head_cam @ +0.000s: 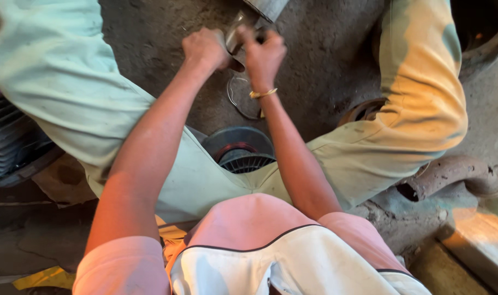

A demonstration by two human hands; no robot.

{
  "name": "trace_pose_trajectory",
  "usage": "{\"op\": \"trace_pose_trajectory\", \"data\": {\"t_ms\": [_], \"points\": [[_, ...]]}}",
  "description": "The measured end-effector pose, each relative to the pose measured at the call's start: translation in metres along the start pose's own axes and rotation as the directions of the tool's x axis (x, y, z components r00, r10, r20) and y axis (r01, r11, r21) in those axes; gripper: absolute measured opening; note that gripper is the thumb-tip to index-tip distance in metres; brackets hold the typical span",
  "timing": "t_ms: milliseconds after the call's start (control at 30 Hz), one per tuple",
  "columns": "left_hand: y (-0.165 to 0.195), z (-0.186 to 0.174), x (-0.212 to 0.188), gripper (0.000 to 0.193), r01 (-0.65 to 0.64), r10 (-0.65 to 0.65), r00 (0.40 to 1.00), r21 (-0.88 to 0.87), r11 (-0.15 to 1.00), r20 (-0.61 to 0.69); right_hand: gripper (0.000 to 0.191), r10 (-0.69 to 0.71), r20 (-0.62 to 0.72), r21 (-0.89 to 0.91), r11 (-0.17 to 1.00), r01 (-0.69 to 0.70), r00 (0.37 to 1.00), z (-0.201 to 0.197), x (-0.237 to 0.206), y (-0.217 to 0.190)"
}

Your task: The person sits on the floor and uses a small tool to scrape or clean the surface of a cylindrical motor rotor. They repeatedly rotate the rotor and scrape its surface, occasionally pausing to reposition the tool.

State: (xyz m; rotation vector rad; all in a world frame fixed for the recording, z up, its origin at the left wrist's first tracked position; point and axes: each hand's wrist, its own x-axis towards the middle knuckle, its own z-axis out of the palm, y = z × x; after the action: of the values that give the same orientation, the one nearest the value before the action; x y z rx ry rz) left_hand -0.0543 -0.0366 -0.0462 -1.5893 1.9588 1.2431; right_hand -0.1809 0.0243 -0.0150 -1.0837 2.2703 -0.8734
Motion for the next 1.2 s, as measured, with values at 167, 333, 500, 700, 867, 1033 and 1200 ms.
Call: {"op": "trace_pose_trajectory", "data": {"t_ms": [167, 333, 500, 700, 867, 1033, 1200], "points": [[0.004, -0.006, -0.006, 0.052, 0.015, -0.013, 1.0, -0.072, 0.997, 0.02, 0.046, 0.161, 0.221, -0.092, 0.985, -0.144, 0.962, -0.008, 0.013, -0.007], [0.008, -0.01, -0.015, 0.056, 0.034, -0.033, 0.999, -0.134, 0.99, 0.013, 0.048, 0.142, 0.031, 0.044, 0.989, -0.143, 0.989, -0.01, 0.014, -0.017], [0.009, -0.007, -0.018, 0.054, 0.041, -0.044, 0.999, -0.166, 0.985, -0.016, 0.047, 0.205, 0.065, 0.051, 0.977, -0.209, 0.977, -0.003, 0.0, -0.021], [0.005, -0.002, -0.015, 0.041, 0.045, -0.05, 0.998, -0.186, 0.981, -0.023, 0.041, 0.012, -0.193, 0.031, 0.999, -0.006, 0.981, 0.014, -0.004, -0.022], [0.007, 0.0, -0.018, 0.047, 0.04, -0.052, 0.997, -0.207, 0.977, -0.051, 0.049, 0.166, -0.144, 0.108, 0.983, -0.151, 0.976, 0.008, 0.003, -0.014], [0.01, -0.001, -0.017, 0.053, 0.074, -0.087, 0.995, -0.231, 0.97, -0.047, 0.033, 0.171, -0.099, 0.167, 0.974, -0.153, 0.98, 0.002, 0.0, -0.006], [0.011, 0.001, -0.017, 0.051, 0.047, -0.07, 0.993, -0.241, 0.969, -0.09, 0.034, 0.06, -0.129, 0.19, 0.981, -0.034, 0.99, 0.006, -0.006, -0.003]]}}
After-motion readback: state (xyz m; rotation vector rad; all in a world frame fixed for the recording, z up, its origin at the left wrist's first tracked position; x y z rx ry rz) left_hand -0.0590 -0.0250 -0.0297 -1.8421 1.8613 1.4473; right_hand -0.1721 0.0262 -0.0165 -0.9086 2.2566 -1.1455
